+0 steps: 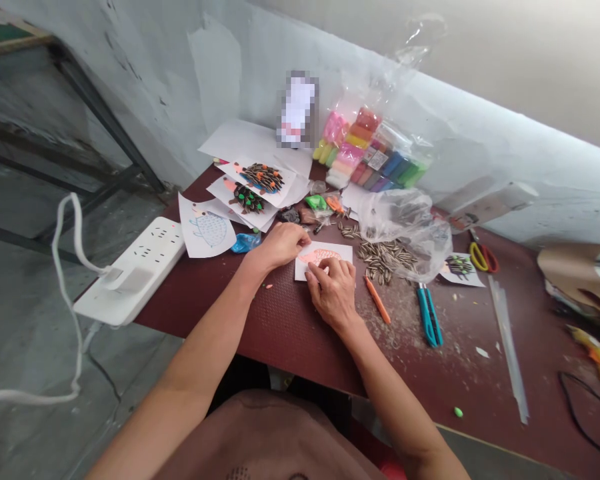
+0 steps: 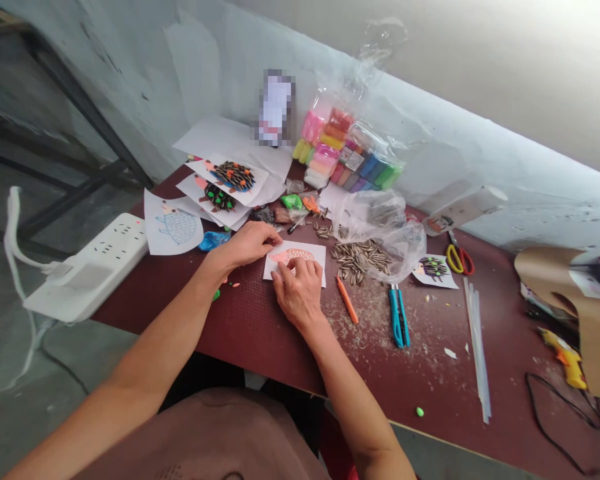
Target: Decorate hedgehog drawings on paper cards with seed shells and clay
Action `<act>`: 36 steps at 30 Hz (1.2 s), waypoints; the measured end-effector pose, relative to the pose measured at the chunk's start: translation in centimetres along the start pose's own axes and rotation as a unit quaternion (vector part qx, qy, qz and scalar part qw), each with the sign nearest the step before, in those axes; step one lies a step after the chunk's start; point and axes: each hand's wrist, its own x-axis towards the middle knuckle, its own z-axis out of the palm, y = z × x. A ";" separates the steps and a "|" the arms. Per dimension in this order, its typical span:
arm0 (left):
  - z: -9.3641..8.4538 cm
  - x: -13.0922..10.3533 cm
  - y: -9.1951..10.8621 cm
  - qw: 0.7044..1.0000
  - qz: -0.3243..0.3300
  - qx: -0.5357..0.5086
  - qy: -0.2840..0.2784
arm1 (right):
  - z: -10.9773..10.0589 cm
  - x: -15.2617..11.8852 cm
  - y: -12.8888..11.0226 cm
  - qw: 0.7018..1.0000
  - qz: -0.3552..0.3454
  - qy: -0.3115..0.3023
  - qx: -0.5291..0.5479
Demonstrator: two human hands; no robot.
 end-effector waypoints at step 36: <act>0.2 0.1 0.0 1.000 -0.006 0.012 0.003 | 0.2 0.8 -0.9 0.999 -0.011 -0.049 0.005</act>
